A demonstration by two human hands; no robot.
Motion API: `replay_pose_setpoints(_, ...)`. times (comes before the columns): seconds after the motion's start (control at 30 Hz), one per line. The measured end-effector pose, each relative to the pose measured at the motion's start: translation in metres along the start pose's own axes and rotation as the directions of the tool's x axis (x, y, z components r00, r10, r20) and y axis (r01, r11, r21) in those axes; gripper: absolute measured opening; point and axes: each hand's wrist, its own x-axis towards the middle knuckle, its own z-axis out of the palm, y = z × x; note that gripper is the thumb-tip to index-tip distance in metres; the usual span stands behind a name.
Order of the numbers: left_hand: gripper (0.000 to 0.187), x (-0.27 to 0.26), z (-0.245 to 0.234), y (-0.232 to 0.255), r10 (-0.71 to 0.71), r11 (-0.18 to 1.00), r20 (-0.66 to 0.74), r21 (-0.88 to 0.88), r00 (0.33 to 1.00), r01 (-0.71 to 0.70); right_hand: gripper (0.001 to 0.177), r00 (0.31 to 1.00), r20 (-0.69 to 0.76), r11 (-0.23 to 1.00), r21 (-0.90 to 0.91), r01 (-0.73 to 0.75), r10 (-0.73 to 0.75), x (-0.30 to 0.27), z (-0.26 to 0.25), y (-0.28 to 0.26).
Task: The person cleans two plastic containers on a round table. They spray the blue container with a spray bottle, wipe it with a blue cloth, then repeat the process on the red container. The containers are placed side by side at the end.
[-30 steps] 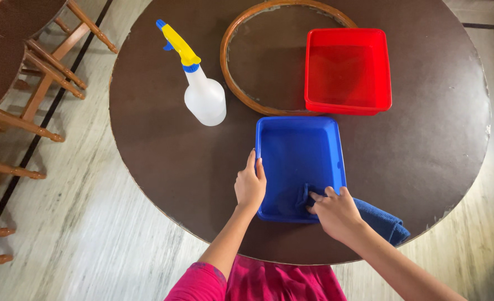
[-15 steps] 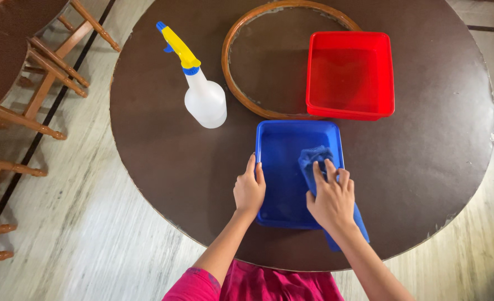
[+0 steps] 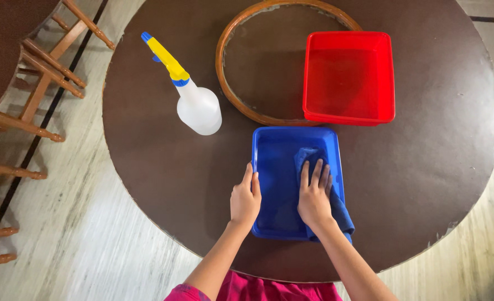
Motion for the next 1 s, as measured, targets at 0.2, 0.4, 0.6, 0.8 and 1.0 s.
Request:
replay_pose_setpoints(0.2,0.043,0.002,0.001,0.0,-0.038,0.999,0.016,0.033,0.999,0.038,0.096,0.996,0.083,0.997,0.071,-0.042,0.036,0.054,-0.007,0.003)
replay_pose_setpoints(0.4,0.042,0.004,0.003,0.002,-0.023,0.998,-0.039,0.061,0.999,0.025,0.101,0.991,0.112,0.989,0.135,0.061,-0.076,0.059,-0.022,0.004)
replay_pose_setpoints(0.6,0.041,0.003,0.008,-0.002,-0.018,0.997,-0.073,0.074,0.997,0.024,0.1,0.959,0.153,0.968,0.112,0.223,-0.239,0.049,-0.031,-0.011)
replay_pose_setpoints(0.8,0.042,0.002,0.011,-0.005,-0.038,0.995,-0.092,0.09,0.995,0.046,0.094,0.9,0.223,0.925,0.154,0.346,-0.374,0.027,-0.039,-0.027)
replay_pose_setpoints(1.0,0.043,0.003,0.01,-0.006,-0.037,0.992,-0.088,0.114,0.995,0.046,0.078,0.839,0.348,0.909,0.144,0.392,-0.417,0.0,-0.074,-0.026)
